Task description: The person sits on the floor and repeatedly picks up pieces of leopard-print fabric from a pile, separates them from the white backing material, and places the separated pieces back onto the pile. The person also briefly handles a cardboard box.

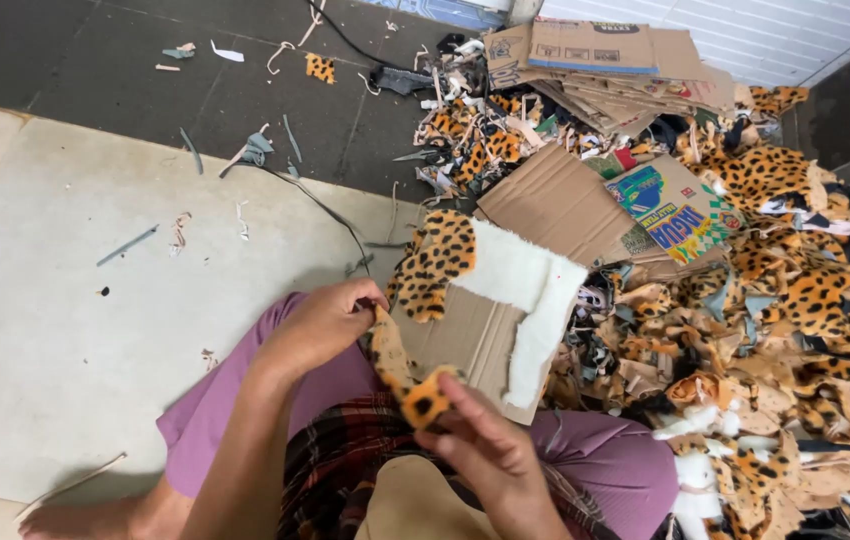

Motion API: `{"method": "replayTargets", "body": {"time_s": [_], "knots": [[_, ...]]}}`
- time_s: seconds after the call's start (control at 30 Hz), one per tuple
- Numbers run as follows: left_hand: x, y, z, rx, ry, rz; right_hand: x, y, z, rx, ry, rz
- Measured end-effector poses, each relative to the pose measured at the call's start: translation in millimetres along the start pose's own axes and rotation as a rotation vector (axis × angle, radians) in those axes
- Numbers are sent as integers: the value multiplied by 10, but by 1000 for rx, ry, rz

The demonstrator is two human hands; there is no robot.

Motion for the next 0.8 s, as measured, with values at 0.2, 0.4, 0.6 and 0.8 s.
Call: {"method": "replayTargets", "body": {"time_s": [0.2,0.4,0.6,0.8], "knots": [[-89,101,-169,83,-2,-13,126,-36,307,-317,-21,29],[-310,-342,176,64,-92,-51,90,-286,-261,372,21,135],[-432,-929,950,37,-153,205,355,-398,-1348,739,416,-38],[-109,-1047,1048,-88,-87,162,244,-597,-1616,795,823,-152]]}}
Point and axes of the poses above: each hand's wrist, its own y-axis away from the middle knuckle, its own z-axis out of the palm, x = y × z, the point moved 4 cm from there along -y, towards the middle knuckle, and after that the axes turned 12 degrees about z, right-handed, at the moved point
